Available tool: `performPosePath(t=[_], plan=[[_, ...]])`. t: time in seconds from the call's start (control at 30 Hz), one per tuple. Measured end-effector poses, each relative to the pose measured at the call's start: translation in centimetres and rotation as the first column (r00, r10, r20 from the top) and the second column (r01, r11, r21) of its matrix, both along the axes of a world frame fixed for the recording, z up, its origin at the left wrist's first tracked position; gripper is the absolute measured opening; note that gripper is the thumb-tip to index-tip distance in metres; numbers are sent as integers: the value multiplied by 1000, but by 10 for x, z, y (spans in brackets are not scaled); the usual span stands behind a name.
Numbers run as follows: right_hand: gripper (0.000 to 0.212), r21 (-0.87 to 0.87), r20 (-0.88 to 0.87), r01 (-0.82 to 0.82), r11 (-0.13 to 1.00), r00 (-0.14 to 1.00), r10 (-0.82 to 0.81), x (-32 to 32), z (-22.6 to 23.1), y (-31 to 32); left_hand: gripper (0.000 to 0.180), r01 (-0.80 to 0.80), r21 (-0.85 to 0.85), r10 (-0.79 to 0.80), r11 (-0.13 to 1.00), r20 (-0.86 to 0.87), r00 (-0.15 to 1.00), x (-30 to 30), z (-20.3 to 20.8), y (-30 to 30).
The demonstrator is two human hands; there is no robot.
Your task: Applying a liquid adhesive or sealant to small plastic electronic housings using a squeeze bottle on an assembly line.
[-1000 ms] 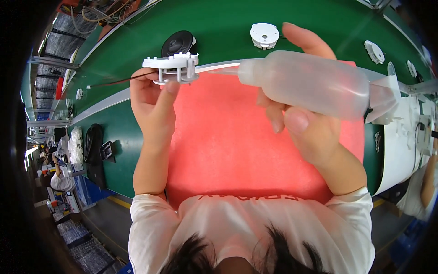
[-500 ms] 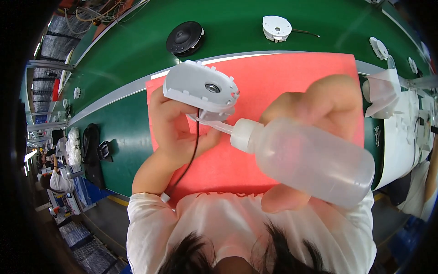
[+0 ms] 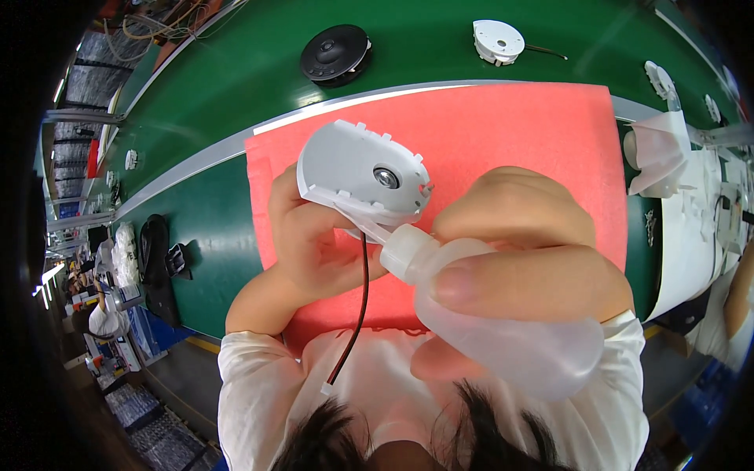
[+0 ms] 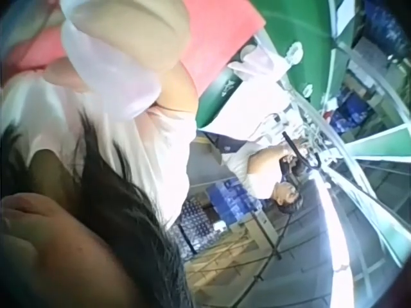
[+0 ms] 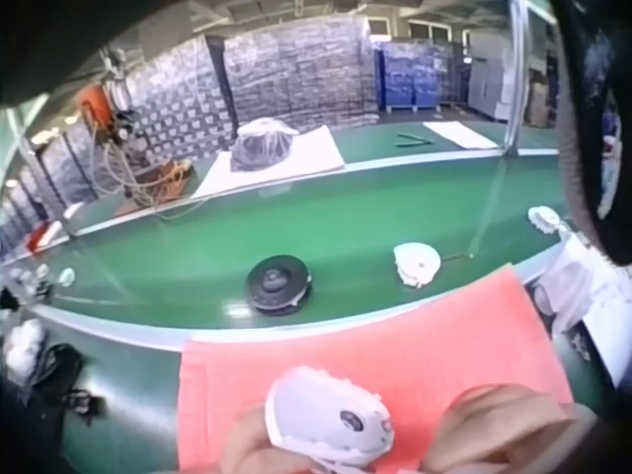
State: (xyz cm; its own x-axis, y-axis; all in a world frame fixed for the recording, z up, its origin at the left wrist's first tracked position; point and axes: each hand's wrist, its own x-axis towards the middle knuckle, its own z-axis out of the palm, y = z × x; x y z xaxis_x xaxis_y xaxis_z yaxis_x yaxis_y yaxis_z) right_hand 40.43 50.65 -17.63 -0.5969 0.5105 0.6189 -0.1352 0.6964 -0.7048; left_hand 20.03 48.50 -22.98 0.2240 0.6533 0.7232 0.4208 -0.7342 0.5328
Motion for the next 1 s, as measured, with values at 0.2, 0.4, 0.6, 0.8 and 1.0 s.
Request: performPosePath(t=[0.2,0.4,0.6,0.8,1.0], plan=[[60,11,10,-14,1000,1000,13,1,-1,2,50,17,19,-17,1000,30,999,1,2,-1],[58,25,27,-10,1000,1000,9,2,0,2,51,9,47,-11,999,42,999,2,0,-1],[55,27,27,2,1000,1000,-3,2,-2,-1,50,70,-22,-72,997,-104,992,-7,2,-2],[51,18,23,32,999,999,-32,-1,-3,-6,49,83,-38,-86,996,-91,992,-11,0,-4],[49,32,16,71,997,997,-72,-3,-4,-10,45,65,-44,-66,997,-32,997,-12,0,-5]])
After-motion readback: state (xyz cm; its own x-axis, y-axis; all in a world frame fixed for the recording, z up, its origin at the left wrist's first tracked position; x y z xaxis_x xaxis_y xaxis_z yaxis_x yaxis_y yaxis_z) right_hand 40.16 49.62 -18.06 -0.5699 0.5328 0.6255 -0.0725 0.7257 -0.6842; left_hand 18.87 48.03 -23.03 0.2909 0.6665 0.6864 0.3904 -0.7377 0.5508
